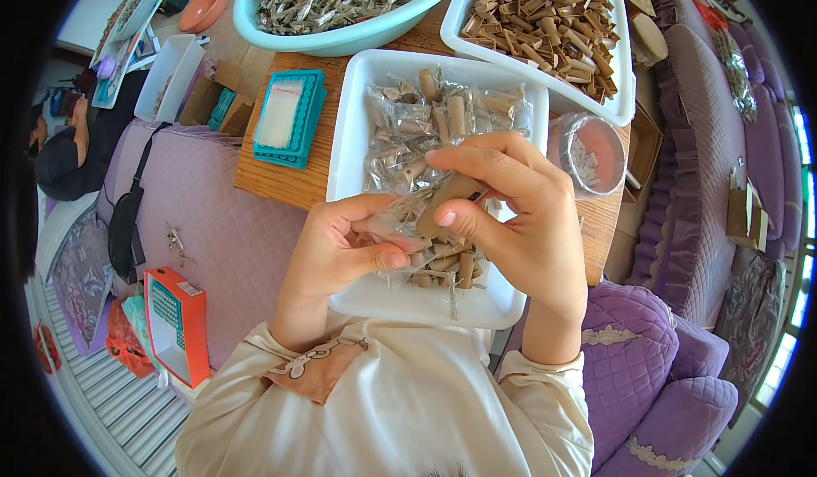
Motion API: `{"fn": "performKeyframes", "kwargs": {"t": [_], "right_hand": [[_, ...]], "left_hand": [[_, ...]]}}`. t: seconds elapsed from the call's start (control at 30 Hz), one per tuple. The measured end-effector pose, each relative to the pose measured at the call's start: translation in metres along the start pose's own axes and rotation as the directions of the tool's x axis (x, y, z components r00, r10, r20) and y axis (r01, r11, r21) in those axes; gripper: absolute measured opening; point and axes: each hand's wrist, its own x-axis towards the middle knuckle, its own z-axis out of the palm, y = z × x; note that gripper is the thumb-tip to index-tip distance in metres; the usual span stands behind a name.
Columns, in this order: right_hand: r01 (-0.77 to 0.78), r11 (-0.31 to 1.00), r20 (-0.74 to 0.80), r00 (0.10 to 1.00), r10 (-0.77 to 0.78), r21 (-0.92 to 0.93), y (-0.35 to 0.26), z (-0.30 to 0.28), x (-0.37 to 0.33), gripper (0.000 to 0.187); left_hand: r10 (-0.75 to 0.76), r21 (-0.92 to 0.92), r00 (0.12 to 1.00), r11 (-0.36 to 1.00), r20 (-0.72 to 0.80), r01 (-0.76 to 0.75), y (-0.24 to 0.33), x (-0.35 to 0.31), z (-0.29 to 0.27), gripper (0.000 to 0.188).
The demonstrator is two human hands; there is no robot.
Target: The person places small metal components into a grid tray, then packs small cardboard tubes into plastic bags by hand.
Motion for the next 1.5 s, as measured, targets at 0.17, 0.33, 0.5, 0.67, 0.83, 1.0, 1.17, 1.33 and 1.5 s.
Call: {"fn": "performKeyframes", "kwargs": {"t": [0.17, 0.33, 0.5, 0.67, 0.83, 1.0, 1.17, 1.33, 1.5], "right_hand": [[0.024, 0.999, 0.032, 0.999, -0.023, -0.044, 0.000, 0.002, 0.000, 0.030], [0.023, 0.998, 0.075, 0.997, -0.019, -0.054, 0.003, 0.004, -0.002, 0.030], [0.008, 0.999, 0.070, 0.998, -0.006, -0.036, 0.005, 0.004, -0.004, 0.030], [0.005, 0.998, 0.001, 1.000, -0.005, -0.057, 0.005, 0.000, -0.007, 0.031], [0.010, 0.999, 0.051, 0.999, -0.008, -0.041, 0.004, 0.006, -0.010, 0.032], [0.054, 0.995, 0.113, 0.993, -0.044, -0.081, 0.005, 0.014, -0.011, 0.035], [0.043, 0.971, 0.044, 0.998, -0.033, -0.236, 0.002, 0.021, -0.016, 0.035], [0.174, 0.978, -0.018, 0.984, -0.177, -0.117, 0.007, 0.026, -0.023, 0.033], [0.190, 0.974, -0.011, 0.981, -0.193, -0.120, 0.009, 0.024, -0.026, 0.031]], "left_hand": [[-0.002, -0.039, 1.000, 0.999, 0.023, 0.003, -0.003, -0.001, -0.002, 0.053], [0.003, 0.001, 1.000, 1.000, 0.009, -0.003, -0.006, 0.002, -0.002, 0.056], [-0.024, 0.043, 0.999, 0.999, 0.028, 0.023, -0.007, 0.001, -0.005, 0.057], [-0.028, -0.041, 0.999, 0.999, -0.021, 0.027, -0.001, 0.000, 0.001, 0.063], [0.009, -0.035, 0.999, 0.999, 0.051, -0.007, -0.006, 0.002, -0.001, 0.058], [0.080, -0.089, 0.997, 0.993, -0.020, -0.082, -0.012, 0.003, 0.003, 0.061], [0.094, -0.080, 0.995, 0.992, -0.041, -0.097, -0.014, 0.003, 0.004, 0.058], [0.043, -0.160, 0.998, 0.986, -0.037, -0.049, -0.008, 0.003, 0.005, 0.058], [0.075, -0.043, 0.997, 0.996, -0.016, -0.075, -0.012, 0.001, 0.008, 0.057]]}}
